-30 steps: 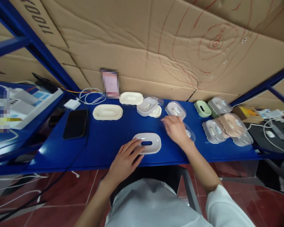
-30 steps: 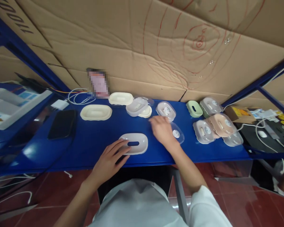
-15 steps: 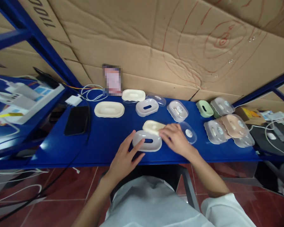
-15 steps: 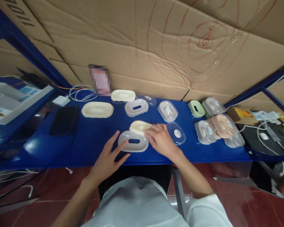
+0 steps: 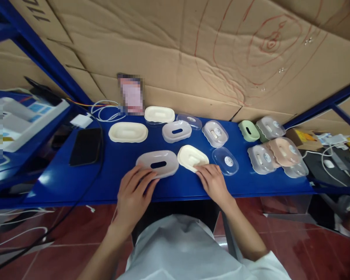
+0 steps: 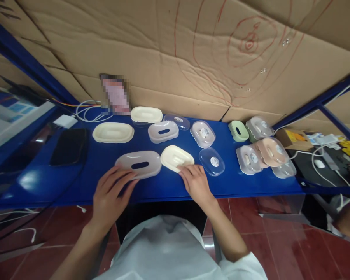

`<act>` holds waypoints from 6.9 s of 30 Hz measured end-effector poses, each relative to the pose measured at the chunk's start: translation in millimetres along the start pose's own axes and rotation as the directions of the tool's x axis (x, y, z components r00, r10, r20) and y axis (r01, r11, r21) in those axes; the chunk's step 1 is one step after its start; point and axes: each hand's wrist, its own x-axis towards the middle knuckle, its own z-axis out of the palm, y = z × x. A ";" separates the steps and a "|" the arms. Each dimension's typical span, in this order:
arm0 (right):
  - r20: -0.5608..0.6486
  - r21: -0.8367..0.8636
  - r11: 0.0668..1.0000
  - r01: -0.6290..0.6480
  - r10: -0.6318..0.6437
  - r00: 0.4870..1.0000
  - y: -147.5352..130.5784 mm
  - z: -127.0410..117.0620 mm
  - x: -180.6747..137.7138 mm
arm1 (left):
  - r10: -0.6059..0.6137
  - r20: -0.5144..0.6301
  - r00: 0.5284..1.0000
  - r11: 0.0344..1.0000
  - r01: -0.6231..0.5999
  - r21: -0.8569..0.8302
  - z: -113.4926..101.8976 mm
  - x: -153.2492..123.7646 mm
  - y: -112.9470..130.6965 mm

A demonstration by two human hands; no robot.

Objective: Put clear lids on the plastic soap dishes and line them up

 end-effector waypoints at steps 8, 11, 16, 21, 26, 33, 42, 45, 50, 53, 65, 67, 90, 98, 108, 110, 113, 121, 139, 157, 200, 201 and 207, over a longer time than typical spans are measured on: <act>-0.051 0.130 0.990 0.059 -0.053 0.997 -4.2 15.4 -0.4 | 0.029 0.034 0.999 0.993 -0.025 -0.111 12.4 13.3 9.6; -0.058 0.056 0.995 0.078 -0.075 0.995 -2.1 14.3 -0.8 | 0.133 0.149 0.980 0.983 -0.112 -0.143 32.0 24.9 15.8; 0.094 0.045 0.985 0.165 -0.169 0.981 3.0 12.4 2.7 | 0.177 0.314 0.933 0.984 -0.160 -0.079 29.0 25.6 19.8; 0.096 0.137 0.963 0.230 -0.244 0.965 -15.1 14.8 9.0 | 0.123 0.320 0.940 0.992 -0.126 -0.011 7.1 2.5 7.2; 0.091 0.107 0.968 0.226 -0.236 0.968 -33.6 24.9 18.9 | 0.091 0.315 0.945 0.994 -0.069 -0.082 4.5 -9.1 -12.4; 0.109 0.004 0.988 0.156 -0.155 0.982 -28.6 25.9 7.7 | 0.143 0.356 0.923 0.988 -0.112 -0.107 21.4 0.4 0.3; -0.269 -0.120 0.851 -0.511 0.468 0.842 60.4 -19.8 -62.0 | 0.174 0.429 0.886 0.975 -0.093 -0.204 23.4 -1.2 8.7; -0.106 0.076 0.918 -0.388 0.395 0.913 46.9 -20.3 -58.1 | 0.088 0.416 0.905 0.983 -0.013 -0.181 24.5 -5.1 8.6; 0.094 0.135 0.990 0.039 -0.052 0.994 -21.4 8.6 -20.8 | 0.043 0.351 0.935 0.978 0.032 -0.206 25.9 -7.7 4.2; 0.089 0.085 0.990 0.109 -0.117 0.989 -31.8 17.4 -10.7 | 0.065 0.316 0.947 0.977 0.004 -0.212 25.3 -6.6 0.6; 0.050 -0.008 0.990 0.144 -0.144 0.988 -18.4 10.9 -37.2 | 0.118 0.333 0.935 0.966 -0.029 -0.258 28.3 -6.0 10.9; 0.040 -0.019 0.992 0.123 -0.123 0.992 -6.6 4.7 -39.2 | 0.084 0.408 0.909 0.973 0.014 -0.231 26.7 -4.3 12.1; 0.187 -0.068 0.982 0.175 -0.159 0.969 34.2 20.9 96.8 | -0.236 0.384 0.893 0.957 0.145 0.251 14.0 52.8 -57.1; 0.130 -0.156 0.985 0.072 -0.052 0.990 38.6 16.1 92.9 | 0.344 0.491 0.800 0.937 -0.262 -0.230 22.6 -3.2 34.7; 0.006 0.020 1.000 -0.003 0.003 1.000 28.0 -0.6 22.0 | 0.110 0.352 0.929 0.994 -0.101 -0.043 16.7 -0.3 -2.3; 0.024 0.086 0.992 0.093 -0.095 0.995 8.3 2.9 19.6 | 0.098 0.327 0.940 0.995 -0.085 -0.054 17.9 -1.4 -7.3; 0.122 0.116 0.960 0.255 -0.268 0.956 -28.6 14.5 14.8 | 0.140 0.325 0.935 0.990 -0.130 -0.052 20.0 -1.9 -12.4; 0.144 0.242 0.916 0.321 -0.361 0.921 -9.7 11.9 55.7 | 0.174 0.391 0.904 0.984 -0.140 -0.113 17.9 0.6 -15.4; -0.075 0.171 0.982 -0.084 0.098 0.992 24.1 -17.8 -13.0 | 0.032 0.455 0.890 0.958 0.102 -0.267 13.6 -3.2 6.8; 0.159 -0.015 0.889 0.458 -0.450 0.879 -8.9 13.5 -0.4 | 0.043 0.316 0.948 0.969 0.038 -0.245 20.8 -7.3 -0.9; 0.130 -0.101 0.981 0.166 -0.153 0.980 -15.7 26.6 58.4 | -0.152 0.458 0.876 0.967 0.036 0.252 60.4 136.6 -53.8; 0.151 -0.079 0.981 0.175 -0.162 0.975 -16.8 30.3 50.7 | -0.161 0.461 0.872 0.956 0.021 0.294 66.6 147.9 -59.2; 0.078 0.017 0.997 0.080 -0.081 0.994 -4.7 26.2 1.6 | -0.064 0.544 0.837 0.959 -0.100 0.267 65.1 141.6 -51.0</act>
